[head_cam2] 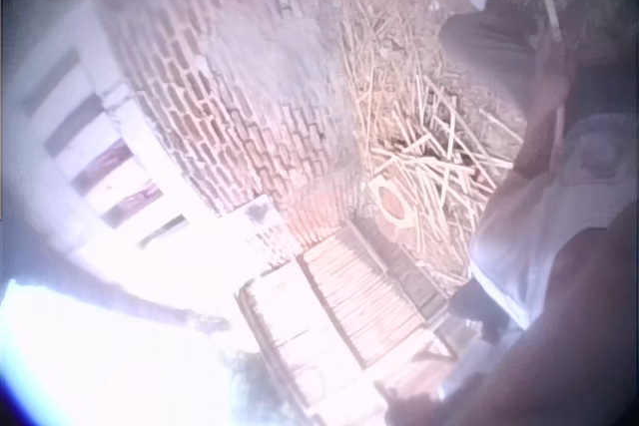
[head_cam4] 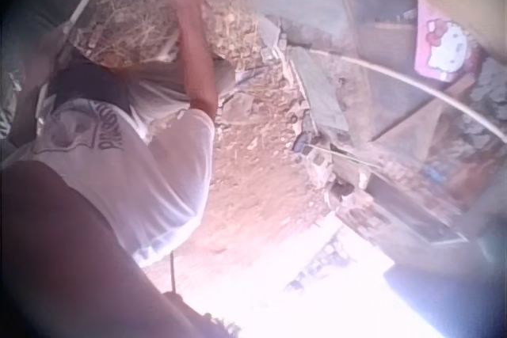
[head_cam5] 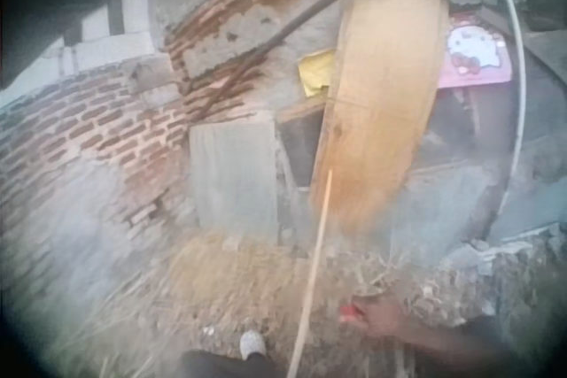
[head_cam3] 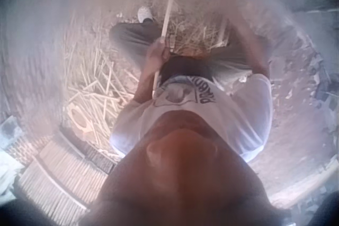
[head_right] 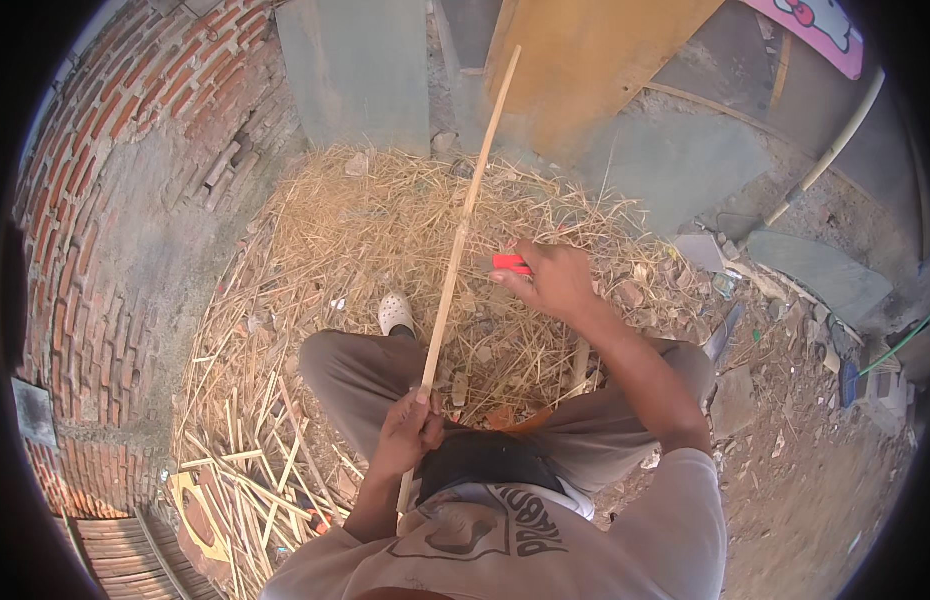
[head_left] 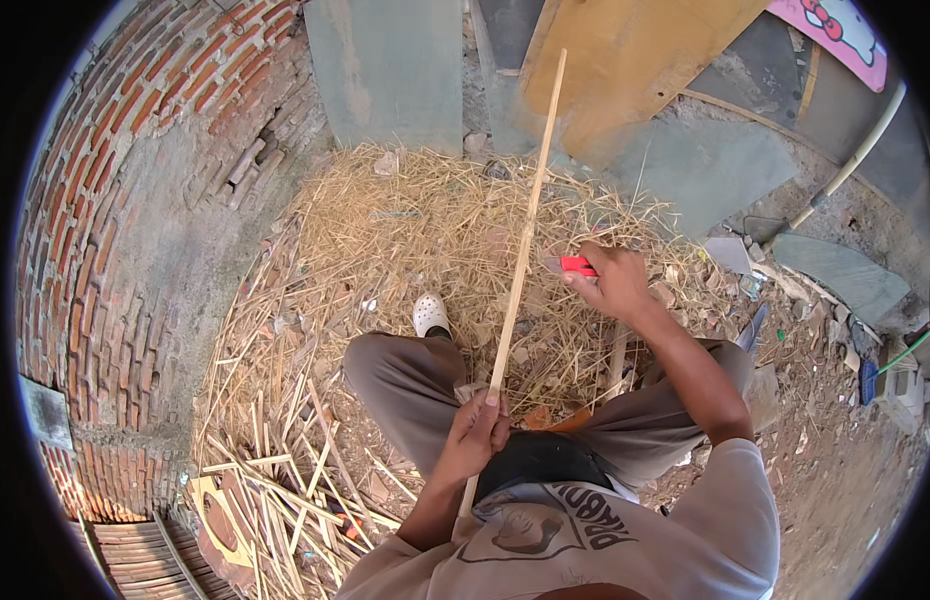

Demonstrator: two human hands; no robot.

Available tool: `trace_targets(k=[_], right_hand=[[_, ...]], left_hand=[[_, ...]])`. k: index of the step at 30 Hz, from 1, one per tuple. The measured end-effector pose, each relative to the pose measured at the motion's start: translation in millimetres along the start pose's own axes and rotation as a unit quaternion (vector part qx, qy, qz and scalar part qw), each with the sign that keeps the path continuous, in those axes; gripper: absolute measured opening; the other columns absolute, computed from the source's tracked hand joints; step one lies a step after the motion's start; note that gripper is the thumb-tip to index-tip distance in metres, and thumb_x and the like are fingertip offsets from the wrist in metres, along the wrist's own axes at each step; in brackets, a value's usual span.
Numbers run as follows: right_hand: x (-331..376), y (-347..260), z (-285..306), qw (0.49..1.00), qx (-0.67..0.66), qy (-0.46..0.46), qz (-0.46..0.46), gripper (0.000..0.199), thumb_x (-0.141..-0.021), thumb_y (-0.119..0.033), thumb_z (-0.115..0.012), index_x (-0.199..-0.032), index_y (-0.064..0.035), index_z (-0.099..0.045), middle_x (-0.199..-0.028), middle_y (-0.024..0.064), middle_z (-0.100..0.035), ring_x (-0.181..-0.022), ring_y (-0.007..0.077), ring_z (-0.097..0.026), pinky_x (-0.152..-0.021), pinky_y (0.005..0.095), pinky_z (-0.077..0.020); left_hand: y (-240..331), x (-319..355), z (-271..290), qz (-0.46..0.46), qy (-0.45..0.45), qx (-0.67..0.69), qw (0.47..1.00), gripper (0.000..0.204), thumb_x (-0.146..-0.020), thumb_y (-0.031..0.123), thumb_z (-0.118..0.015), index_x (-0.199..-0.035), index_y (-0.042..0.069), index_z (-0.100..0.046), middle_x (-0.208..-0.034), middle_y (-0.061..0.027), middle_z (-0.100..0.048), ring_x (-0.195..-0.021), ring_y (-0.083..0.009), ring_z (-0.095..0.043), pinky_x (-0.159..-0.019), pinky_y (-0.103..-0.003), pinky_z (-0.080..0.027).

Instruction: The person sits on the ground and uses a red utility knife to peel the outer layer off a long bamboo stick. They hold the stick with their left hand and scrape the blade along its length with their right hand, removing thin strips of material.

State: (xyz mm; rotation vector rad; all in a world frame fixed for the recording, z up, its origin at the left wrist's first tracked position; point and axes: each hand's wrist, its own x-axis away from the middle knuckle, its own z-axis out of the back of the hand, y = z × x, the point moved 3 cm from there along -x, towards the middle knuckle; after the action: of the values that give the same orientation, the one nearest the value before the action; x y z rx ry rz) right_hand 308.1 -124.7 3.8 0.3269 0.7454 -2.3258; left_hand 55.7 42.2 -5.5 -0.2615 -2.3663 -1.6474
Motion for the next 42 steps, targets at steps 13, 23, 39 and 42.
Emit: trace_targets(k=[13, 23, 39, 42], right_hand=[[19, -1, 3, 0.993, 0.006, 0.065, 0.1, 0.05, -0.083, -0.055, -0.064, -0.076, -0.0049, -0.061, -0.057, 0.0099, -0.054, -0.049, 0.0303, -0.056, -0.048, 0.041, -0.0442], [23, -6, -1, 0.996, 0.022, 0.068, 0.061, 0.054, -0.08, -0.059, -0.064, -0.075, -0.0055, -0.059, -0.057, 0.0101, -0.056, -0.048, 0.0295, -0.057, -0.046, 0.0393, -0.0438], [-14, 241, 69, 0.908, 0.128, 0.123, -0.379, 0.076, -0.091, -0.072, -0.036, -0.081, -0.0035, -0.068, -0.073, 0.022, -0.068, -0.073, 0.0366, -0.069, -0.07, 0.0488, -0.0538], [-17, 141, 49, 0.946, 0.161, 0.077, -0.272, 0.073, -0.09, -0.07, -0.04, -0.082, -0.0043, -0.069, -0.066, 0.0203, -0.065, -0.067, 0.0384, -0.067, -0.065, 0.0462, -0.0527]], left_hand=[[-4, 9, -20, 0.022, -0.02, -0.022, 0.999, 0.029, -0.106, 0.031, -0.037, -0.089, 0.009, -0.043, -0.059, 0.0048, -0.035, -0.049, -0.0038, -0.03, -0.045, -0.021, -0.023], [-4, 16, -30, 0.02, -0.033, -0.057, 0.998, 0.021, -0.103, 0.025, -0.048, -0.091, 0.009, -0.045, -0.063, 0.0065, -0.035, -0.052, -0.0029, -0.03, -0.046, -0.021, -0.025], [29, 23, 17, 0.012, -0.056, -0.135, 0.989, 0.029, -0.105, 0.03, -0.042, -0.084, 0.01, -0.043, -0.064, 0.0058, -0.032, -0.055, -0.0046, -0.027, -0.051, -0.023, -0.025], [-15, 44, 2, 0.038, -0.033, -0.046, 0.998, 0.032, -0.105, 0.034, -0.039, -0.083, 0.011, -0.04, -0.059, 0.0053, -0.029, -0.048, -0.0058, -0.023, -0.047, -0.024, -0.021]])
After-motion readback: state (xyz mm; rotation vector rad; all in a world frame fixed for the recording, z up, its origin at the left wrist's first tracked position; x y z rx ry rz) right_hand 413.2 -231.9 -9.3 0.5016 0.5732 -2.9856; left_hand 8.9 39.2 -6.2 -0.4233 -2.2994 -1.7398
